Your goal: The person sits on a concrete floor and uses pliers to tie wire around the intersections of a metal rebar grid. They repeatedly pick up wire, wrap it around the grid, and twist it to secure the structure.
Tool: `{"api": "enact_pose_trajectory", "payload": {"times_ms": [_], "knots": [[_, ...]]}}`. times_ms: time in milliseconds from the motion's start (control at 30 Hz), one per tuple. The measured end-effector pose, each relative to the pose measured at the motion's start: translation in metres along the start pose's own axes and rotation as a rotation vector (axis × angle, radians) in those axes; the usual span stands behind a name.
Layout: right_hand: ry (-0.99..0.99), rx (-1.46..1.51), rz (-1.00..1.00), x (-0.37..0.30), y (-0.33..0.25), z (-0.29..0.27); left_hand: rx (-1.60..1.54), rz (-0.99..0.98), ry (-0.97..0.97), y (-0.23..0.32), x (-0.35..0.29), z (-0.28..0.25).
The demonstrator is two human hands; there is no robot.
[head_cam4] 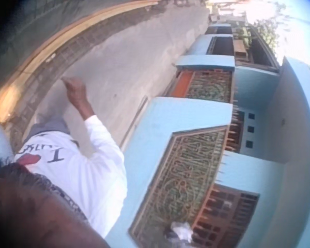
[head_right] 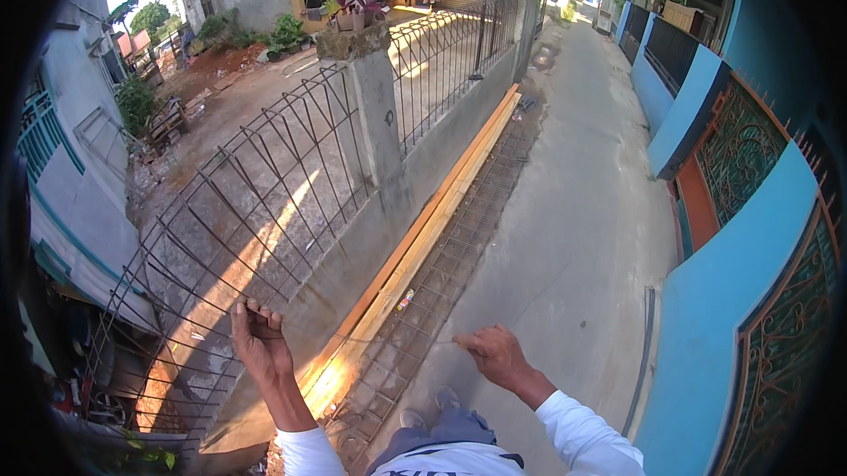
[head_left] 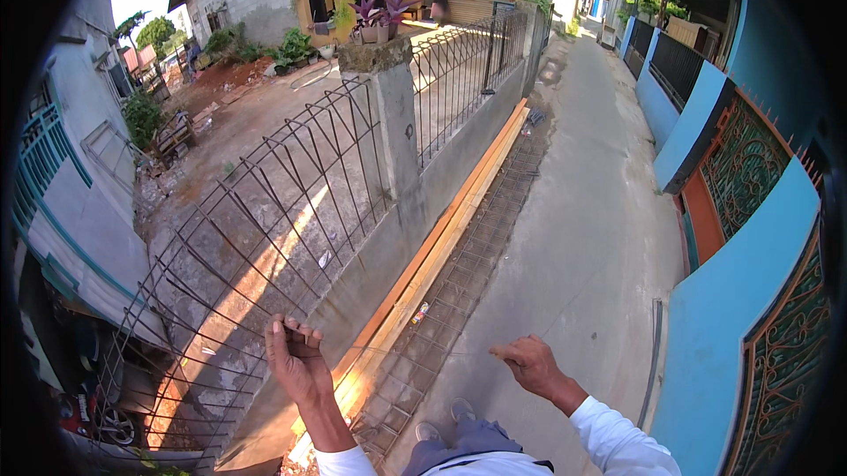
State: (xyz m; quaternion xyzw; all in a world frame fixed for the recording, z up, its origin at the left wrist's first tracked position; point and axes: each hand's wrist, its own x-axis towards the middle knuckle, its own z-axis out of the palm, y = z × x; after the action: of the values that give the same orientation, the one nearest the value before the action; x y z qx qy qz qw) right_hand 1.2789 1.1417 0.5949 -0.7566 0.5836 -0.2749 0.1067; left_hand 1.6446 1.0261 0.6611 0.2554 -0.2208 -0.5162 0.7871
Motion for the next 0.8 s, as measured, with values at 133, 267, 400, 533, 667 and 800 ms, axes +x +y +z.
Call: {"api": "enact_pose_trajectory", "payload": {"times_ms": [133, 267, 400, 533, 667, 800], "knots": [[0.063, 0.018, -0.025, -0.011, -0.004, 0.008, 0.086, 0.017, -0.061, 0.000, 0.006, -0.006], [0.034, -0.043, 0.006, -0.022, -0.007, 0.004, 0.104, -0.040, -0.029, -0.017, 0.007, -0.004], [0.038, -0.037, -0.046, -0.011, -0.018, 0.011, 0.152, -0.026, 0.023, 0.004, 0.012, -0.027], [0.042, -0.039, -0.065, -0.018, -0.011, 0.015, 0.203, -0.053, 0.035, 0.007, 0.006, -0.034], [0.033, -0.053, -0.061, -0.021, -0.012, 0.015, 0.257, -0.079, -0.045, 0.013, 0.006, -0.052], [0.018, -0.052, -0.044, -0.022, -0.011, 0.014, 0.216, -0.111, -0.011, 0.012, 0.003, -0.051]]}}
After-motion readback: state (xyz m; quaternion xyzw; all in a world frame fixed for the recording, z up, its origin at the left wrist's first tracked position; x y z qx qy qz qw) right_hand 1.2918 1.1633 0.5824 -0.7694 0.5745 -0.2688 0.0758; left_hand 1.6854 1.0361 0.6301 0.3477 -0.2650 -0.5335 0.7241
